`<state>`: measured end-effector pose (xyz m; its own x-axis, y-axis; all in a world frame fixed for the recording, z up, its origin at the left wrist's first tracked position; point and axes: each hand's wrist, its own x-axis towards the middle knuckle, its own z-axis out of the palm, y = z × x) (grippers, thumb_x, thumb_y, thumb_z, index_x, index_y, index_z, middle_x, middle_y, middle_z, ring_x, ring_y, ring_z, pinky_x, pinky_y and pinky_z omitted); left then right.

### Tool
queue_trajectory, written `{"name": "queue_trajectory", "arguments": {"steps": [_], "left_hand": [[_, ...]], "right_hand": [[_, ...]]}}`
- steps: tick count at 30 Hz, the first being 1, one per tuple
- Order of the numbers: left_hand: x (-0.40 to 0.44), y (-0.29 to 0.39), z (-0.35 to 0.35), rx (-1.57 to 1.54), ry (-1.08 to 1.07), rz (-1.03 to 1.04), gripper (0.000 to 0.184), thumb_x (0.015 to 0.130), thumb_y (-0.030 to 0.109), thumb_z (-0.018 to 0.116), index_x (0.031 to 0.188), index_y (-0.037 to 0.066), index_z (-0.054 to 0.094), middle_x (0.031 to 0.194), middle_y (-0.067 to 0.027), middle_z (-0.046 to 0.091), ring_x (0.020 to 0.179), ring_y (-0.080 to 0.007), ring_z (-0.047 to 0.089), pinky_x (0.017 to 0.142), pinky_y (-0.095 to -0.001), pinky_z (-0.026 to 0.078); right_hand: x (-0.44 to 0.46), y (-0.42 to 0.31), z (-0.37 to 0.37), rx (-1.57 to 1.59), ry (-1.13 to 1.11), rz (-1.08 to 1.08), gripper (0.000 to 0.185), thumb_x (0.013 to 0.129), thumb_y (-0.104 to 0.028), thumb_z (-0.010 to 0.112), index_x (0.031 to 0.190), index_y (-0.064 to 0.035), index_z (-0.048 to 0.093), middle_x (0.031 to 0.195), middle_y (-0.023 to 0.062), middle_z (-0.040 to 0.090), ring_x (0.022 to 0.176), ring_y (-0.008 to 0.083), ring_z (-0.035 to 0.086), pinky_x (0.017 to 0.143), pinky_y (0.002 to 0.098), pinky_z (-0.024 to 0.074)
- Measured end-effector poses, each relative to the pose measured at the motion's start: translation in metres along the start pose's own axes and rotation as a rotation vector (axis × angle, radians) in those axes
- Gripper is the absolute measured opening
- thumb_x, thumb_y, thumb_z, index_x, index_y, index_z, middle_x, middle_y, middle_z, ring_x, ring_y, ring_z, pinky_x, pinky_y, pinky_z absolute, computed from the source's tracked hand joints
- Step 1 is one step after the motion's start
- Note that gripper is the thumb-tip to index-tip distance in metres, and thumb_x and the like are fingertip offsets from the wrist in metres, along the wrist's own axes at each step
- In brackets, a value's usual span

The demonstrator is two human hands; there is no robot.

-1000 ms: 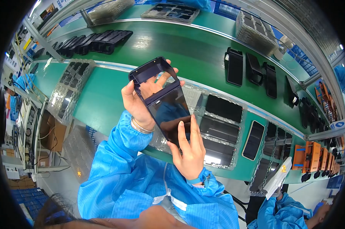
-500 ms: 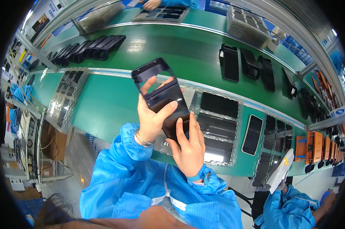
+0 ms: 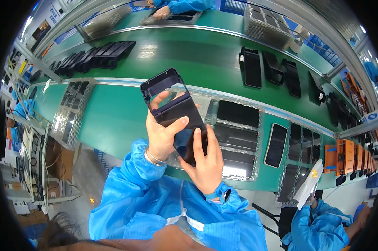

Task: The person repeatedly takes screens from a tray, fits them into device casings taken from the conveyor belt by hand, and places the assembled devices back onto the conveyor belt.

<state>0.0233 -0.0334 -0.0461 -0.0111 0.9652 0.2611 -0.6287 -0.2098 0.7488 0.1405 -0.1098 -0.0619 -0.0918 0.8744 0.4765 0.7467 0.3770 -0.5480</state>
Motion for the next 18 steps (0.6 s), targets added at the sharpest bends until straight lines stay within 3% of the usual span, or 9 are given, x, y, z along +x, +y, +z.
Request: {"name": "queue_trajectory", "arguments": {"steps": [2, 7, 8, 9, 10, 12, 15, 16, 18], "left_hand": [[-0.001, 0.002, 0.003, 0.024, -0.001, 0.01, 0.068, 0.077, -0.014, 0.062, 0.133, 0.005, 0.028, 0.125, -0.024, 0.053, 0.108, -0.0356, 0.06, 0.092, -0.0437, 0.053], [-0.003, 0.004, -0.005, 0.184, -0.171, -0.061, 0.078, 0.081, -0.003, 0.066, 0.14, 0.007, 0.016, 0.141, -0.0252, 0.036, 0.127, -0.0316, 0.044, 0.103, -0.0442, 0.039], [-0.004, 0.006, -0.011, 0.258, -0.234, -0.066, 0.082, 0.081, 0.0, 0.068, 0.142, 0.007, 0.013, 0.144, -0.0251, 0.032, 0.131, -0.0317, 0.04, 0.106, -0.045, 0.035], [-0.006, 0.013, -0.014, 0.268, -0.294, -0.121, 0.088, 0.081, 0.008, 0.071, 0.144, 0.006, 0.009, 0.15, -0.0231, 0.022, 0.137, -0.0324, 0.03, 0.11, -0.0458, 0.026], [-0.006, 0.014, -0.016, 0.285, -0.33, -0.083, 0.082, 0.084, 0.015, 0.07, 0.144, 0.005, 0.014, 0.15, -0.0217, 0.022, 0.137, -0.032, 0.03, 0.11, -0.0468, 0.025], [-0.012, 0.021, -0.022, 0.478, -0.338, -0.072, 0.07, 0.08, 0.02, 0.073, 0.137, 0.004, 0.035, 0.148, -0.0221, 0.027, 0.138, -0.0355, 0.028, 0.11, -0.0488, 0.023], [-0.02, 0.022, -0.026, 0.884, -0.528, 0.212, 0.051, 0.072, 0.024, 0.078, 0.116, 0.007, 0.058, 0.145, -0.0223, 0.034, 0.137, -0.0403, 0.025, 0.11, -0.0516, 0.02], [-0.025, 0.022, -0.021, 0.931, -0.527, 0.234, 0.046, 0.07, 0.024, 0.079, 0.109, 0.008, 0.061, 0.144, -0.0221, 0.036, 0.137, -0.0416, 0.024, 0.11, -0.052, 0.019], [-0.036, 0.024, -0.006, 1.032, -0.518, 0.276, 0.036, 0.065, 0.024, 0.081, 0.095, 0.01, 0.067, 0.142, -0.0219, 0.039, 0.136, -0.0441, 0.023, 0.109, -0.0528, 0.018]], "right_hand": [[-0.001, 0.001, 0.0, 0.019, 0.005, -0.001, 0.087, 0.059, -0.016, 0.083, 0.136, -0.0039, 0.044, 0.135, 0.0274, 0.04, 0.111, 0.0442, 0.053, 0.087, 0.0437, 0.0498], [0.0, 0.007, -0.006, 0.242, -0.018, 0.048, 0.087, 0.06, -0.017, 0.084, 0.137, -0.0024, 0.044, 0.132, 0.0262, 0.045, 0.108, 0.0411, 0.057, 0.088, 0.0397, 0.0507], [-0.003, 0.022, 0.0, 0.464, -0.081, 0.026, 0.089, 0.064, -0.019, 0.085, 0.138, 0.0, 0.04, 0.133, 0.0242, 0.046, 0.104, 0.0365, 0.061, 0.087, 0.0382, 0.0519], [-0.006, 0.029, 0.0, 0.929, -0.216, 0.258, 0.089, 0.067, -0.025, 0.084, 0.139, 0.0003, 0.038, 0.134, 0.0236, 0.046, 0.105, 0.0347, 0.06, 0.086, 0.0379, 0.0525], [-0.01, 0.034, -0.001, 1.392, -0.342, 0.499, 0.09, 0.07, -0.031, 0.082, 0.14, 0.0005, 0.036, 0.135, 0.023, 0.045, 0.106, 0.0328, 0.06, 0.084, 0.0377, 0.0531], [-0.005, 0.036, 0.005, 1.954, -0.313, 0.484, 0.093, 0.076, -0.058, 0.067, 0.141, -0.0006, 0.033, 0.136, 0.0235, 0.044, 0.106, 0.035, 0.059, 0.079, 0.0433, 0.0552], [-0.004, 0.044, 0.015, 2.146, -0.19, 0.507, 0.093, 0.077, -0.063, 0.06, 0.143, -0.0027, 0.031, 0.136, 0.026, 0.042, 0.105, 0.037, 0.058, 0.08, 0.0495, 0.0549], [-0.005, 0.045, 0.017, 2.059, -0.129, 0.531, 0.093, 0.078, -0.064, 0.059, 0.142, -0.0037, 0.032, 0.137, 0.026, 0.042, 0.108, 0.0376, 0.058, 0.08, 0.0491, 0.0556], [-0.006, 0.045, 0.018, 2.274, -0.162, 0.472, 0.093, 0.078, -0.066, 0.057, 0.142, -0.0032, 0.031, 0.137, 0.0259, 0.042, 0.112, 0.0371, 0.056, 0.082, 0.0491, 0.0555]]}}
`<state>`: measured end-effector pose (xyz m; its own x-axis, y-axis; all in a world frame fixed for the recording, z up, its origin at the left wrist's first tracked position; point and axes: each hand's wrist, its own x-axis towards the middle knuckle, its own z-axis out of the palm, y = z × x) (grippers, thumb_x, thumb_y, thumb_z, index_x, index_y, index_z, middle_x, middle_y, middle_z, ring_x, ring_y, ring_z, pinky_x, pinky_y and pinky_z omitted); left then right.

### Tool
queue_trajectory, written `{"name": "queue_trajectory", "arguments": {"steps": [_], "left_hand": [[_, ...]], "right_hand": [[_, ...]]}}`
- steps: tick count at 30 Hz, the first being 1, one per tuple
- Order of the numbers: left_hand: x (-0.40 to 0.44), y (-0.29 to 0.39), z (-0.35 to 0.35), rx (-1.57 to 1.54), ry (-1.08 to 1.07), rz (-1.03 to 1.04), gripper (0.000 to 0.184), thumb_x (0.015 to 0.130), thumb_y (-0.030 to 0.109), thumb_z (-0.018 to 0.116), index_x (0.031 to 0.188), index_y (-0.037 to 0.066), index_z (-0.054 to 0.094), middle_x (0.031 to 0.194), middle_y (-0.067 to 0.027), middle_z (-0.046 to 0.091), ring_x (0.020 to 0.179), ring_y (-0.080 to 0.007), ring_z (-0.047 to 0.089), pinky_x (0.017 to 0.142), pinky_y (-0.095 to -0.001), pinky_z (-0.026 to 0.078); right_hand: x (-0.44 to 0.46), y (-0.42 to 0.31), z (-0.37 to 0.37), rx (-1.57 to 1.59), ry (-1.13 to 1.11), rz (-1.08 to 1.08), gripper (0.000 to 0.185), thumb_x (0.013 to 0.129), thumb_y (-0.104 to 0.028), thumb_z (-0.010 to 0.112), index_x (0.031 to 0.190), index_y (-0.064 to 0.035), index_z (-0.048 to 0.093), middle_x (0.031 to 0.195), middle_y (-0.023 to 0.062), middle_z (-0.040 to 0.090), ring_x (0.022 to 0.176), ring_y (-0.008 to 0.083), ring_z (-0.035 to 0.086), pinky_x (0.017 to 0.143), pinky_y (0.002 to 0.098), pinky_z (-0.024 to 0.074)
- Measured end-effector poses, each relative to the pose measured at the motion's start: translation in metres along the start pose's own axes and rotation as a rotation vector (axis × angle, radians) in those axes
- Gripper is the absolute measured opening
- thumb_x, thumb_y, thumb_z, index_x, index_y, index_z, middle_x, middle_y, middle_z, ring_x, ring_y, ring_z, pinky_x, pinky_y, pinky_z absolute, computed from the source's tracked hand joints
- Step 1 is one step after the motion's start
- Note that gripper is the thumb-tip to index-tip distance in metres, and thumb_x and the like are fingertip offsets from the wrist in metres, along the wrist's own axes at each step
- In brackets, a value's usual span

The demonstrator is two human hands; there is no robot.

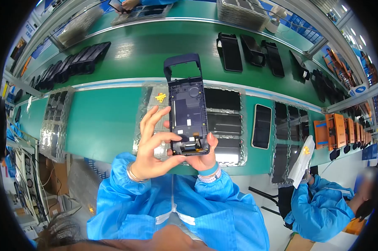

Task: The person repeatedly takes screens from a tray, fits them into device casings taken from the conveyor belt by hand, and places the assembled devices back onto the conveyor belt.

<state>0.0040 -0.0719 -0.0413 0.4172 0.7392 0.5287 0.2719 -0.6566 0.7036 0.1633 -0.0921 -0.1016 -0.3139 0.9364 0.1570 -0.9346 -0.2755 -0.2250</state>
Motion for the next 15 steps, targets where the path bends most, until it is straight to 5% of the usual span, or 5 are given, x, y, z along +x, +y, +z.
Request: {"name": "queue_trajectory", "arguments": {"steps": [4, 8, 11, 15], "left_hand": [[0.002, -0.003, 0.011, 0.105, 0.054, -0.046, 0.029, 0.063, 0.023, 0.082, 0.088, 0.014, 0.069, 0.141, -0.0207, 0.039, 0.135, -0.0446, 0.022, 0.107, -0.0531, 0.021], [-0.004, -0.001, 0.017, 0.166, 0.164, -0.054, 0.029, 0.062, 0.022, 0.082, 0.087, 0.013, 0.069, 0.128, -0.018, 0.051, 0.123, -0.0405, 0.037, 0.102, -0.0488, 0.027], [-0.016, -0.002, 0.02, 0.238, 0.129, 0.181, 0.032, 0.064, 0.022, 0.081, 0.091, 0.01, 0.07, 0.107, -0.013, 0.063, 0.094, -0.034, 0.058, 0.083, -0.0414, 0.045], [-0.023, -0.011, 0.025, -0.049, -0.009, -0.063, 0.025, 0.076, -0.001, 0.072, 0.1, -0.001, 0.065, 0.096, -0.0183, 0.067, 0.081, -0.0305, 0.068, 0.069, -0.0355, 0.056]], "right_hand": [[-0.006, 0.002, 0.003, -0.254, 0.097, 0.015, 0.09, 0.081, -0.064, 0.055, 0.145, -0.0067, 0.027, 0.142, 0.0279, 0.035, 0.109, 0.04, 0.055, 0.077, 0.0541, 0.0529], [0.001, -0.001, 0.001, -0.263, 0.006, -0.018, 0.093, 0.079, -0.062, 0.061, 0.14, 0.0013, 0.032, 0.139, 0.0234, 0.041, 0.114, 0.0314, 0.055, 0.089, 0.0438, 0.0518], [0.0, 0.002, 0.008, -0.546, 0.127, -0.199, 0.081, 0.082, -0.049, 0.068, 0.136, 0.0033, 0.038, 0.138, 0.0181, 0.044, 0.114, 0.0233, 0.054, 0.09, 0.0347, 0.0492], [0.002, 0.006, -0.002, -0.978, 0.254, -0.5, 0.075, 0.085, -0.024, 0.07, 0.142, 0.0027, 0.029, 0.144, 0.0178, 0.035, 0.115, 0.0238, 0.054, 0.091, 0.0341, 0.0497]]}}
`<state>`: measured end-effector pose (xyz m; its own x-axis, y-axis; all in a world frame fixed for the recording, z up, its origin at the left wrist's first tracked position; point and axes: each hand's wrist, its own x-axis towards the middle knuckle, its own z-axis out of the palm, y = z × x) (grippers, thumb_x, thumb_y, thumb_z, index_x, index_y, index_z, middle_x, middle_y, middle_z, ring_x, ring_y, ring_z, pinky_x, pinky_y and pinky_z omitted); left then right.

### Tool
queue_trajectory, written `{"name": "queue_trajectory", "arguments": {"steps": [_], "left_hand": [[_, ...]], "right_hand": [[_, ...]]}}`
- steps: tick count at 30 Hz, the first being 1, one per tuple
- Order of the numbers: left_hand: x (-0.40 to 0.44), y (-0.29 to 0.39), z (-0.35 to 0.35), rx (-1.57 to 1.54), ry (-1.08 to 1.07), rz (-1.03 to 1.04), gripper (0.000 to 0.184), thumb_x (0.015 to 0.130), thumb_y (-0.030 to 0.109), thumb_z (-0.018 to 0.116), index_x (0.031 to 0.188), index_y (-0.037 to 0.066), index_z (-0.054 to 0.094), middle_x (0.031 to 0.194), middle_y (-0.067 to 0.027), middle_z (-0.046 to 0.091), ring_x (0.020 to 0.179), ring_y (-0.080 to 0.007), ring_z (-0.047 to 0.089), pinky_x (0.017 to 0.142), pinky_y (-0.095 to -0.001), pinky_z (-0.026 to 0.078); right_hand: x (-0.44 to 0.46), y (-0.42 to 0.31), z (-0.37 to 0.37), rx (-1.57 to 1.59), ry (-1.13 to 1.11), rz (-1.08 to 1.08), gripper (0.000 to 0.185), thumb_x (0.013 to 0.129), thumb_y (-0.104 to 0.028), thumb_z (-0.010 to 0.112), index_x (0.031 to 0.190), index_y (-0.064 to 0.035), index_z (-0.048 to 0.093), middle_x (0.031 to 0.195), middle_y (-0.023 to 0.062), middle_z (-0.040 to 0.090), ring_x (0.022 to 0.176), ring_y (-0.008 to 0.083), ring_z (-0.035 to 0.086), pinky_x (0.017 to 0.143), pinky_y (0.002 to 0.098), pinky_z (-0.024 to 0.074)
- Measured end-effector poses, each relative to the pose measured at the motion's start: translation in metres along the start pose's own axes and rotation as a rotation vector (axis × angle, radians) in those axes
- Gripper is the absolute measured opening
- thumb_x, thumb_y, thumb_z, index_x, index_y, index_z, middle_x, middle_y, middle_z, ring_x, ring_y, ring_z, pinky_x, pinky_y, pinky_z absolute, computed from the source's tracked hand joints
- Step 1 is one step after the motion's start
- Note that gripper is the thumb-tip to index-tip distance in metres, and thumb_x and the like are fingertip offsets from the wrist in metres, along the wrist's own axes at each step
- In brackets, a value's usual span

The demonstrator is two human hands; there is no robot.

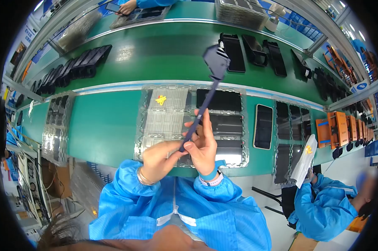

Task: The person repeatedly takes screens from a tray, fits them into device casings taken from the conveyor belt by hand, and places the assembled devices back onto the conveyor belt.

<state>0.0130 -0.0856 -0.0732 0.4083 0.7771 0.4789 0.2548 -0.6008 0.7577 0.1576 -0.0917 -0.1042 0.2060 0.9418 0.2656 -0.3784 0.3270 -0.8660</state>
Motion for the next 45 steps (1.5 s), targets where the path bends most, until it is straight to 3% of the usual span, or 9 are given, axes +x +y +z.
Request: {"name": "queue_trajectory", "arguments": {"steps": [3, 8, 12, 16, 24, 31, 37, 42, 45], "left_hand": [[-0.003, -0.016, 0.01, -0.694, 0.303, -0.45, 0.025, 0.083, -0.001, 0.067, 0.107, -0.005, 0.058, 0.097, -0.0155, 0.067, 0.081, -0.0223, 0.068, 0.072, -0.0314, 0.056], [0.018, -0.048, 0.008, -1.02, 0.301, -0.735, 0.02, 0.093, 0.005, 0.055, 0.109, -0.007, 0.056, 0.099, -0.0157, 0.066, 0.085, -0.0237, 0.068, 0.078, -0.0335, 0.057], [0.051, -0.078, 0.013, -1.054, 0.329, -0.8, 0.022, 0.093, 0.005, 0.053, 0.109, -0.008, 0.056, 0.102, -0.0148, 0.063, 0.093, -0.0269, 0.065, 0.087, -0.0388, 0.054], [0.114, -0.126, 0.019, -1.026, 0.417, -0.741, 0.028, 0.092, 0.003, 0.053, 0.114, -0.013, 0.048, 0.099, -0.0189, 0.061, 0.092, -0.0316, 0.066, 0.084, -0.0404, 0.056], [0.188, -0.203, 0.041, -0.958, 0.364, -0.726, 0.042, 0.095, 0.008, 0.05, 0.124, -0.018, 0.035, 0.104, -0.022, 0.055, 0.098, -0.0364, 0.062, 0.09, -0.0423, 0.054], [0.11, -0.112, 0.039, -0.851, -0.27, -0.593, 0.041, 0.097, 0.028, 0.053, 0.129, 0.004, 0.048, 0.111, -0.007, 0.059, 0.103, -0.0166, 0.057, 0.088, -0.0326, 0.047], [0.052, -0.071, 0.031, -1.158, 0.021, -0.705, 0.022, 0.095, 0.018, 0.058, 0.106, 0.0, 0.057, 0.099, -0.0065, 0.065, 0.088, -0.0102, 0.062, 0.077, -0.025, 0.051], [0.044, -0.069, 0.011, -0.901, 0.286, -0.559, 0.008, 0.09, 0.005, 0.063, 0.094, -0.001, 0.062, 0.082, -0.0038, 0.068, 0.07, -0.0087, 0.062, 0.066, -0.0216, 0.05], [0.039, -0.078, 0.003, -0.624, 0.181, -0.466, 0.008, 0.088, 0.009, 0.066, 0.088, 0.002, 0.063, 0.077, -0.0061, 0.068, 0.066, -0.0111, 0.064, 0.06, -0.0222, 0.048]], "right_hand": [[0.007, -0.016, 0.016, -0.03, 0.152, -0.085, 0.075, 0.084, 0.006, 0.062, 0.147, -0.0005, 0.022, 0.129, 0.0134, 0.051, 0.104, 0.0165, 0.059, 0.081, 0.0268, 0.0516], [0.017, -0.007, -0.008, -0.467, 0.005, 0.176, 0.039, 0.09, 0.0, 0.058, 0.129, 0.0026, 0.051, 0.072, 0.0078, 0.068, 0.065, 0.0158, 0.067, 0.063, 0.029, 0.0556], [0.034, 0.0, -0.039, -0.818, -0.096, -0.082, 0.025, 0.092, -0.006, 0.055, 0.114, 0.0046, 0.059, 0.077, 0.0144, 0.068, 0.07, 0.0262, 0.068, 0.065, 0.0328, 0.055], [0.035, -0.015, -0.083, -1.64, -0.358, -0.12, 0.063, 0.061, 0.008, 0.064, 0.122, -0.0059, 0.056, 0.127, 0.0123, 0.051, 0.127, 0.0389, 0.038, 0.1, 0.0449, 0.0386], [0.054, -0.026, -0.081, -1.626, -0.609, 0.028, 0.074, 0.055, 0.006, 0.065, 0.126, -0.0016, 0.047, 0.122, 0.0146, 0.045, 0.12, 0.0365, 0.043, 0.104, 0.052, 0.0339], [0.039, -0.052, -0.055, -0.648, -0.248, -0.283, 0.082, 0.057, 0.0, 0.062, 0.134, 0.0018, 0.036, 0.129, 0.0181, 0.04, 0.124, 0.0373, 0.04, 0.107, 0.0481, 0.0303], [0.028, -0.043, -0.041, -0.159, -0.396, -0.271, 0.091, 0.07, -0.025, 0.08, 0.14, 0.0018, 0.029, 0.13, 0.0231, 0.045, 0.127, 0.0366, 0.044, 0.107, 0.047, 0.0336], [0.023, -0.034, -0.058, 0.603, -0.602, 0.756, 0.074, 0.093, -0.05, 0.048, 0.143, 0.0007, 0.026, 0.126, 0.0273, 0.05, 0.112, 0.0355, 0.057, 0.087, 0.0401, 0.0538], [0.014, -0.035, -0.046, 0.351, -0.683, 0.852, 0.067, 0.099, -0.046, 0.036, 0.143, 0.0016, 0.024, 0.133, 0.0275, 0.045, 0.111, 0.0393, 0.058, 0.074, 0.0437, 0.0583]]}}
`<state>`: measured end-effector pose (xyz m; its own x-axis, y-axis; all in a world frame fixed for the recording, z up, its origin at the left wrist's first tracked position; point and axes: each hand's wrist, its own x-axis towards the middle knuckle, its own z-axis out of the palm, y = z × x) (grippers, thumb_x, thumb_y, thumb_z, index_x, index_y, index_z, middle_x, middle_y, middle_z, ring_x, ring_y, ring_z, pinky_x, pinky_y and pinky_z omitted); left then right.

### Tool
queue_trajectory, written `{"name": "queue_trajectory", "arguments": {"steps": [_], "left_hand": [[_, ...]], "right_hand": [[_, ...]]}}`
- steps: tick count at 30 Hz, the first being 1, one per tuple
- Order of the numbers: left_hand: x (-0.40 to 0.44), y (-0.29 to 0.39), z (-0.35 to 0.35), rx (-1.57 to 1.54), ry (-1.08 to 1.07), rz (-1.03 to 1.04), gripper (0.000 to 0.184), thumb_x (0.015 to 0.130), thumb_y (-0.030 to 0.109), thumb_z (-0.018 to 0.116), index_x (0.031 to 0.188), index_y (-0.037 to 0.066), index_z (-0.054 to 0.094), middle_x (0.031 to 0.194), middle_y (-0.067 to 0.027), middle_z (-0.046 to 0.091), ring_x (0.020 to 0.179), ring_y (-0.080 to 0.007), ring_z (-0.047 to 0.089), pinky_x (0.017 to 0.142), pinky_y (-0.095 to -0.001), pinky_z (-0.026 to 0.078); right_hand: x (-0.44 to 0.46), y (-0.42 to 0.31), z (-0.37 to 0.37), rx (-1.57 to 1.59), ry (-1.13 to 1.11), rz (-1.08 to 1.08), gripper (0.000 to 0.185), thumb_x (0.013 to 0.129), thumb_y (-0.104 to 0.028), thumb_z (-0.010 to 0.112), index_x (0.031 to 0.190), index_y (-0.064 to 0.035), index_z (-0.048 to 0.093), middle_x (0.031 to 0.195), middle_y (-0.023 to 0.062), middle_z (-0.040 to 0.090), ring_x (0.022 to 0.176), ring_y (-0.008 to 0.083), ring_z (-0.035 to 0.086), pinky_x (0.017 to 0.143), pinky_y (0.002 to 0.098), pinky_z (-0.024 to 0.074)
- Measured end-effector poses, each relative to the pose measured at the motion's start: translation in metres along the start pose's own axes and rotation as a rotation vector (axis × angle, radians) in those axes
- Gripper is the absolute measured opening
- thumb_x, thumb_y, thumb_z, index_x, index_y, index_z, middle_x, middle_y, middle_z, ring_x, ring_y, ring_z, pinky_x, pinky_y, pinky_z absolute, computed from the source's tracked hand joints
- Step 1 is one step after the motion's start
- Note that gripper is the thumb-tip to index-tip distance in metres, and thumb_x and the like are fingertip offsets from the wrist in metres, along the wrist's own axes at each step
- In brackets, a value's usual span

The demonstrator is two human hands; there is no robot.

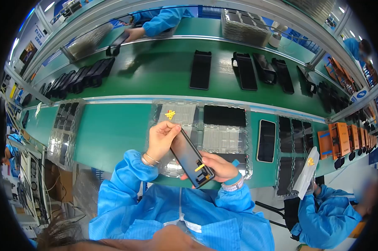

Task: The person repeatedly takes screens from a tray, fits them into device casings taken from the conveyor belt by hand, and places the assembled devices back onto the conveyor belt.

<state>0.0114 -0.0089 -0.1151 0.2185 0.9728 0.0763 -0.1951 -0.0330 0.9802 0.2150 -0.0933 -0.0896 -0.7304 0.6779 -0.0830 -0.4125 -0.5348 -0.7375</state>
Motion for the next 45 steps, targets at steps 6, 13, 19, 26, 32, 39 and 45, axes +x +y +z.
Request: {"name": "queue_trajectory", "arguments": {"steps": [6, 13, 19, 26, 32, 39, 45], "left_hand": [[0.009, 0.012, -0.018, 0.927, -0.078, 0.548, 0.004, 0.081, 0.005, 0.068, 0.079, 0.004, 0.064, 0.083, -0.0105, 0.065, 0.069, -0.0215, 0.064, 0.066, -0.0276, 0.05], [0.074, -0.029, -0.048, 1.051, 0.086, 0.401, 0.022, 0.078, 0.025, 0.073, 0.078, 0.004, 0.065, 0.129, -0.0197, 0.043, 0.128, -0.044, 0.025, 0.104, -0.0553, 0.022], [0.087, -0.031, -0.041, 1.518, 0.259, 0.501, 0.022, 0.069, 0.024, 0.079, 0.077, 0.007, 0.066, 0.134, -0.0189, 0.039, 0.127, -0.043, 0.03, 0.101, -0.0621, 0.025], [0.022, 0.032, 0.001, 0.819, -0.034, 0.753, 0.012, 0.068, 0.012, 0.075, 0.079, 0.011, 0.069, 0.125, -0.0146, 0.053, 0.122, -0.0387, 0.039, 0.102, -0.0484, 0.03], [-0.031, 0.058, 0.026, 0.697, -0.295, 0.562, 0.012, 0.071, 0.017, 0.077, 0.079, 0.015, 0.068, 0.135, -0.0138, 0.043, 0.13, -0.0407, 0.022, 0.106, -0.0524, 0.02], [-0.033, 0.052, 0.033, 0.615, -0.243, 0.451, 0.015, 0.072, 0.017, 0.078, 0.079, 0.015, 0.065, 0.134, -0.0133, 0.04, 0.13, -0.0402, 0.02, 0.106, -0.052, 0.018], [-0.031, 0.049, 0.026, 0.671, -0.368, 0.504, 0.013, 0.074, 0.015, 0.076, 0.077, 0.014, 0.064, 0.13, -0.0122, 0.042, 0.128, -0.038, 0.022, 0.107, -0.0515, 0.017]], "right_hand": [[0.012, 0.023, 0.008, 0.421, 0.075, -0.044, 0.06, 0.1, -0.041, 0.031, 0.145, -0.0019, 0.026, 0.138, 0.0251, 0.042, 0.112, 0.0407, 0.056, 0.079, 0.0501, 0.0552], [0.02, 0.023, 0.008, 0.406, 0.326, -0.233, 0.055, 0.101, -0.04, 0.018, 0.145, -0.0079, 0.028, 0.139, 0.0228, 0.041, 0.118, 0.0355, 0.051, 0.085, 0.0514, 0.0519], [0.016, 0.014, 0.021, 0.197, 0.349, -0.3, 0.055, 0.101, -0.039, 0.016, 0.143, -0.0071, 0.03, 0.139, 0.0197, 0.042, 0.118, 0.0339, 0.051, 0.086, 0.0513, 0.0521], [0.019, 0.019, 0.018, 0.06, 0.422, -0.416, 0.054, 0.101, -0.039, 0.025, 0.141, -0.003, 0.032, 0.136, 0.0194, 0.045, 0.116, 0.0314, 0.053, 0.082, 0.0477, 0.0545], [0.024, 0.021, 0.027, -0.059, 0.531, -0.53, 0.051, 0.101, -0.035, 0.031, 0.136, 0.0007, 0.037, 0.128, 0.0212, 0.051, 0.118, 0.0289, 0.053, 0.097, 0.042, 0.0462], [0.017, 0.019, 0.024, -0.152, 0.488, -0.514, 0.052, 0.101, -0.034, 0.03, 0.137, 0.0031, 0.035, 0.135, 0.0236, 0.045, 0.124, 0.0293, 0.048, 0.104, 0.0396, 0.0384], [0.03, 0.02, 0.023, -0.202, 0.651, -0.661, 0.05, 0.101, -0.034, 0.03, 0.134, 0.0024, 0.038, 0.132, 0.0174, 0.049, 0.116, 0.0248, 0.054, 0.097, 0.0379, 0.0447]]}}
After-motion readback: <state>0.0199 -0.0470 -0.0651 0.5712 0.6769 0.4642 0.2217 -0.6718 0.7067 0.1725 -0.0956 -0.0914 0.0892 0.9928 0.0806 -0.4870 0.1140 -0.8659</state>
